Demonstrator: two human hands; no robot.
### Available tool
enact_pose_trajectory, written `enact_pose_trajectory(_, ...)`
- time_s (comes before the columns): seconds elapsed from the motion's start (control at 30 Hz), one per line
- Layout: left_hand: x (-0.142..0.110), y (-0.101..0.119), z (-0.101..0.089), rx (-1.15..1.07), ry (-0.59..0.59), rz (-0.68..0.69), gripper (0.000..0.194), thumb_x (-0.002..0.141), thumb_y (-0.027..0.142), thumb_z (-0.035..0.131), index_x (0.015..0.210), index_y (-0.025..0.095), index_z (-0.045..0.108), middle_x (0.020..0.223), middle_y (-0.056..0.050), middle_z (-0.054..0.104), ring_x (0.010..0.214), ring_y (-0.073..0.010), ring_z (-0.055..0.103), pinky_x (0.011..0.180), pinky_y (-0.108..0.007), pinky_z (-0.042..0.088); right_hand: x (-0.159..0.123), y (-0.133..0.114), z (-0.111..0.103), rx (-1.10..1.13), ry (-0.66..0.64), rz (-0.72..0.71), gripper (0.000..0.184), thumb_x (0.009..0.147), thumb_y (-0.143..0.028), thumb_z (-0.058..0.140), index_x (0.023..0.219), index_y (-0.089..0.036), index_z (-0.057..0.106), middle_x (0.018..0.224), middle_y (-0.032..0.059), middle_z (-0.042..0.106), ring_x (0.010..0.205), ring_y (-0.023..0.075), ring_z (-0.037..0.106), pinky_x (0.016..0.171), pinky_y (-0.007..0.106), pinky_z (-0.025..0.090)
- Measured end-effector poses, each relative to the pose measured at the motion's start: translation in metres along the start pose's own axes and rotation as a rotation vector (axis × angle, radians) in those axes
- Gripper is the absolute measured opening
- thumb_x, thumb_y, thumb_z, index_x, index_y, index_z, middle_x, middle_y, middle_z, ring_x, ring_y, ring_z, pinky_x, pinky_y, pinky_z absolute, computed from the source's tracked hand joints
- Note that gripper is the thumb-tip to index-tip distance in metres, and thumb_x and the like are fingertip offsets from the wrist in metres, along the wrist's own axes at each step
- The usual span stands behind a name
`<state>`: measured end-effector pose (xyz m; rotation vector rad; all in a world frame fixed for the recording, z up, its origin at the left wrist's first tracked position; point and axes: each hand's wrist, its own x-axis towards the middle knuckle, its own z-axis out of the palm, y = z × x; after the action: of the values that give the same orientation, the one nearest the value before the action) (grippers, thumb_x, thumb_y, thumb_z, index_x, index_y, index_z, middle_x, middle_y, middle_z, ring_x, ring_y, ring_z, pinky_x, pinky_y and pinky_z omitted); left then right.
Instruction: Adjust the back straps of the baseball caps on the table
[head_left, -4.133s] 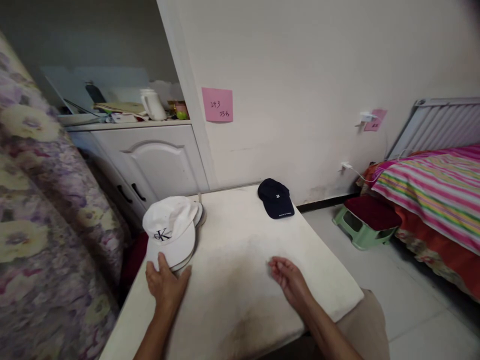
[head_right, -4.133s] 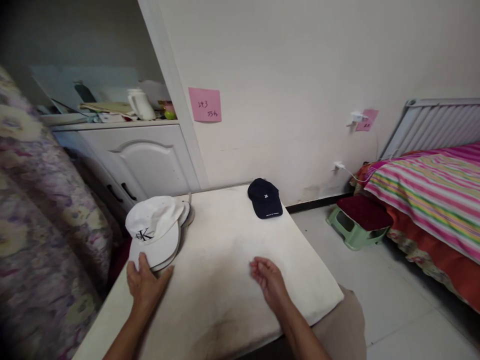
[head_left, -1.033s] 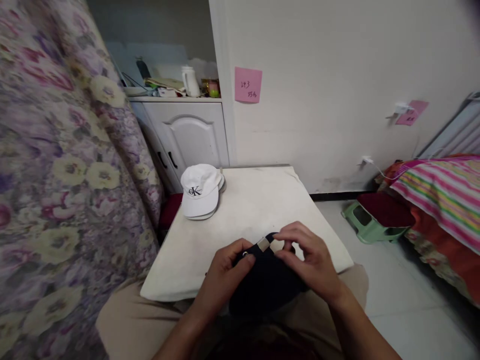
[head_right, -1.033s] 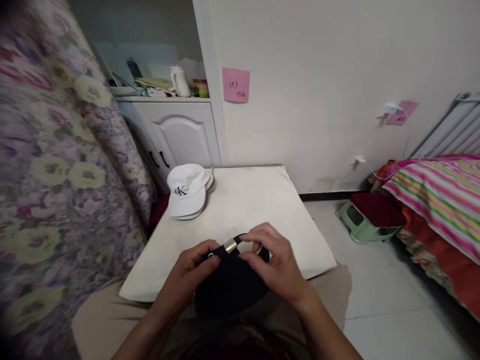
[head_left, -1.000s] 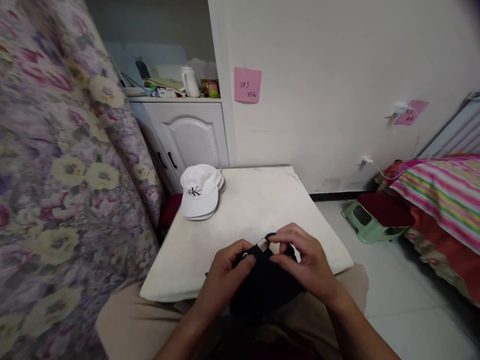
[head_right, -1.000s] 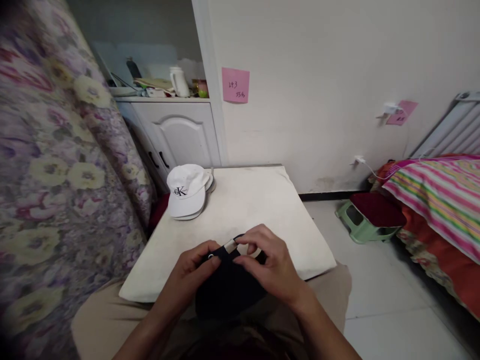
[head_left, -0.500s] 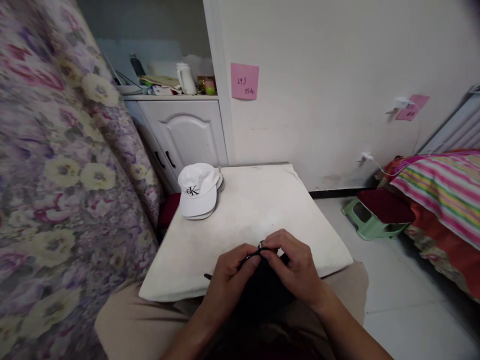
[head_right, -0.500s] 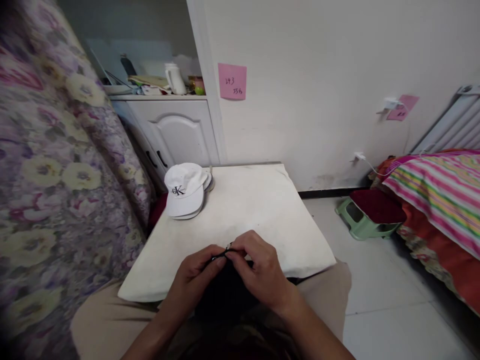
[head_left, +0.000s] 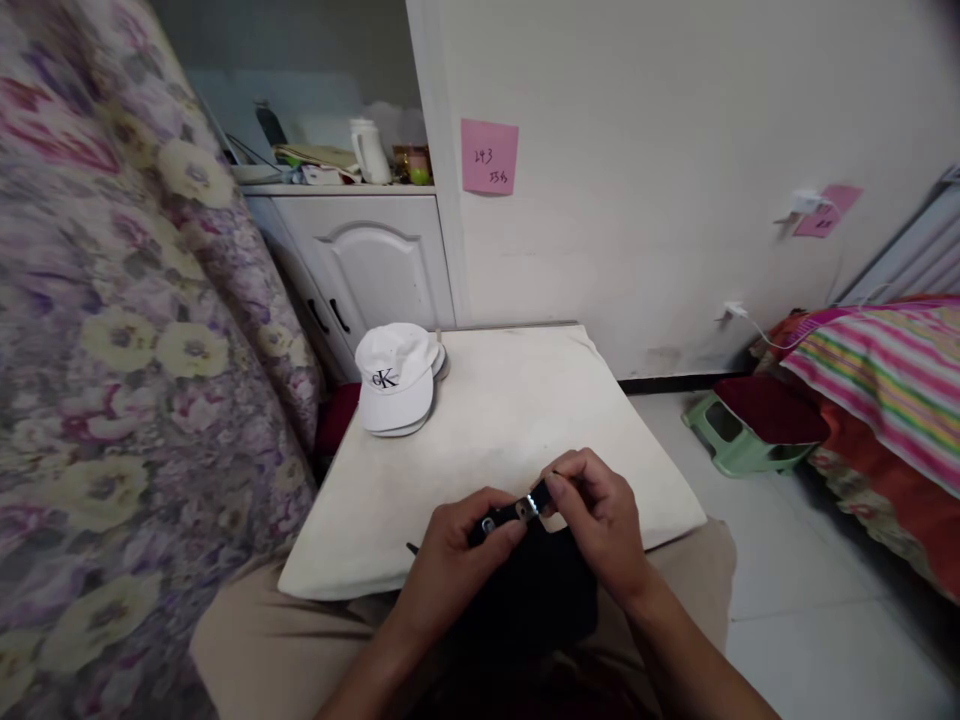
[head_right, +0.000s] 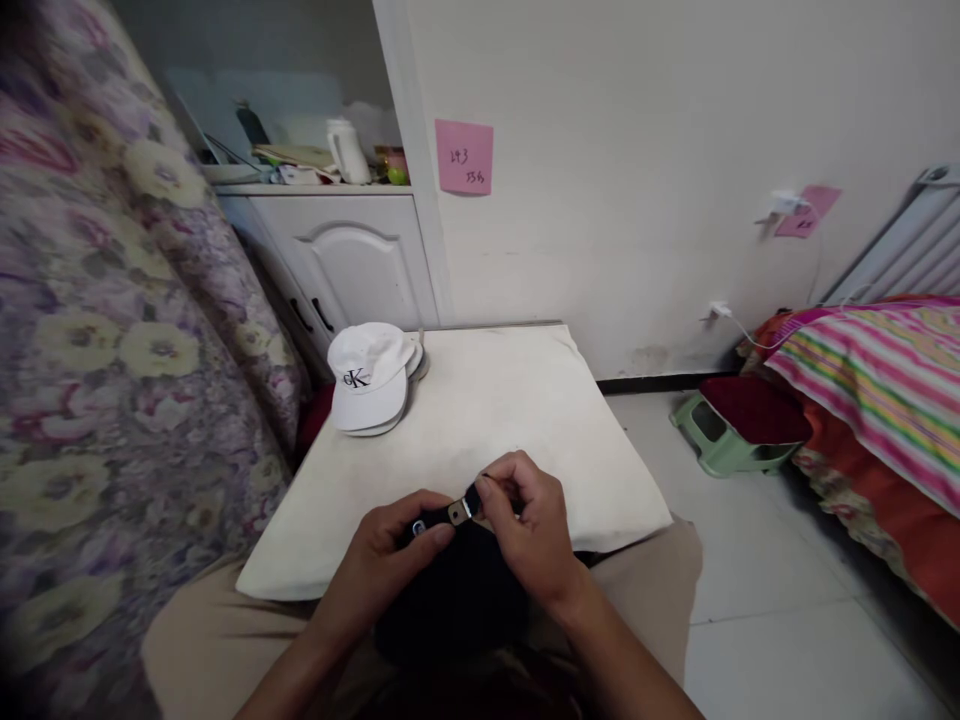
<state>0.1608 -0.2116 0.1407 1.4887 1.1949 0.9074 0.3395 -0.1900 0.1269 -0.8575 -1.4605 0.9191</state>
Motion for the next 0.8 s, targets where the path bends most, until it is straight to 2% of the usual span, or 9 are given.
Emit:
enact_pose_trajectory(0.07, -0.001, 0.0, -0.001, -0.044, -0.018, -0.022, 0.021, 0.084, 0.038, 0.066, 0.088, 0.018, 0.072, 0.074, 0.0, 0.064, 0.068, -0.014, 0.052, 0.061, -0.023, 0.038, 0.001, -0.001, 0.0, 0.027, -0.052, -0.02, 0.013, 0.093, -0.026, 0.057, 0.082, -0.019, 0.059, 0.078, 0.0016, 0.064, 0.065, 0.0137, 0.058, 0.06, 0.027, 0.047)
enact_pose_trajectory(0.13, -0.002, -0.001, -0.002, -0.119, -0.014, -0.05, 0.02, 0.084, 0.037, 0.067, 0.087, 0.018, 0.072, 0.074, 0.0, 0.064, 0.067, -0.0133, 0.053, 0.061, -0.022, 0.038, 0.003, -0.001, -0.003, -0.002, -0.122, -0.067, 0.009, 0.092, -0.026, 0.058, 0.089, -0.019, 0.064, 0.089, 0.0043, 0.066, 0.078, 0.0165, 0.061, 0.071, 0.03, 0.049)
enact_pose_trajectory(0.23, -0.003, -0.005, -0.005, -0.264, -0.004, -0.078, 0.017, 0.082, 0.035, 0.07, 0.083, 0.018, 0.071, 0.069, 0.002, 0.06, 0.063, -0.0106, 0.049, 0.058, -0.02, 0.036, 0.006, 0.001, -0.01, -0.047, -0.285, -0.077, 0.018, 0.092, -0.027, 0.057, 0.105, -0.02, 0.066, 0.104, 0.0065, 0.066, 0.098, 0.0203, 0.061, 0.087, 0.034, 0.046)
enact_pose_trajectory(0.3, -0.003, -0.007, -0.006, -0.344, -0.002, -0.091, 0.017, 0.08, 0.033, 0.072, 0.079, 0.017, 0.069, 0.064, 0.004, 0.055, 0.059, -0.0085, 0.045, 0.055, -0.019, 0.033, 0.006, 0.005, -0.012, -0.03, -0.394, 0.0, 0.017, 0.092, -0.029, 0.056, 0.103, -0.02, 0.067, 0.098, 0.0046, 0.066, 0.092, 0.0184, 0.061, 0.081, 0.031, 0.046)
enact_pose_trajectory(0.4, -0.003, -0.009, -0.007, -0.457, -0.031, -0.124, 0.018, 0.079, 0.032, 0.073, 0.075, 0.015, 0.067, 0.061, 0.004, 0.052, 0.055, -0.007, 0.042, 0.053, -0.018, 0.031, 0.003, 0.017, -0.012, 0.089, -0.449, 0.188, 0.017, 0.091, -0.034, 0.06, 0.085, -0.018, 0.063, 0.07, -0.0023, 0.059, 0.063, 0.0116, 0.053, 0.058, 0.023, 0.04)
enact_pose_trajectory(0.53, -0.004, -0.011, -0.008, -0.624, -0.087, -0.144, 0.018, 0.077, 0.032, 0.075, 0.078, 0.015, 0.068, 0.064, 0.002, 0.057, 0.054, -0.0076, 0.045, 0.051, -0.018, 0.032, 0.003, 0.037, -0.008, 0.209, -0.374, 0.332, 0.024, 0.088, -0.038, 0.064, 0.079, -0.017, 0.056, 0.062, -0.005, 0.056, 0.052, 0.0083, 0.046, 0.051, 0.02, 0.034)
enact_pose_trajectory(0.67, -0.004, -0.013, -0.011, -0.688, -0.024, -0.141, 0.016, 0.073, 0.027, 0.079, 0.078, 0.015, 0.07, 0.061, 0.002, 0.058, 0.052, -0.0064, 0.047, 0.048, -0.016, 0.034, 0.007, 0.061, -0.009, 0.338, -0.18, 0.42, 0.027, 0.086, -0.04, 0.068, 0.077, -0.017, 0.056, 0.058, -0.0051, 0.058, 0.048, 0.008, 0.045, 0.049, 0.019, 0.035)
enact_pose_trajectory(0.73, -0.003, -0.013, -0.012, -0.732, 0.017, -0.151, 0.015, 0.074, 0.026, 0.078, 0.08, 0.015, 0.07, 0.062, 0.002, 0.06, 0.052, -0.0064, 0.049, 0.048, -0.015, 0.037, 0.007, 0.072, -0.012, 0.52, -0.045, 0.443, 0.027, 0.085, -0.043, 0.069, 0.079, -0.018, 0.058, 0.063, -0.0047, 0.061, 0.054, 0.0089, 0.052, 0.058, 0.021, 0.043)
enact_pose_trajectory(0.8, -0.001, -0.011, -0.013, -0.821, 0.057, -0.154, 0.015, 0.074, 0.025, 0.078, 0.081, 0.015, 0.07, 0.062, 0.002, 0.062, 0.051, -0.0064, 0.052, 0.048, -0.015, 0.04, 0.004, 0.079, -0.017, 0.68, -0.019, 0.463, 0.033, 0.082, -0.051, 0.069, 0.087, -0.018, 0.063, 0.076, -0.0016, 0.066, 0.068, 0.012, 0.061, 0.072, 0.025, 0.049)
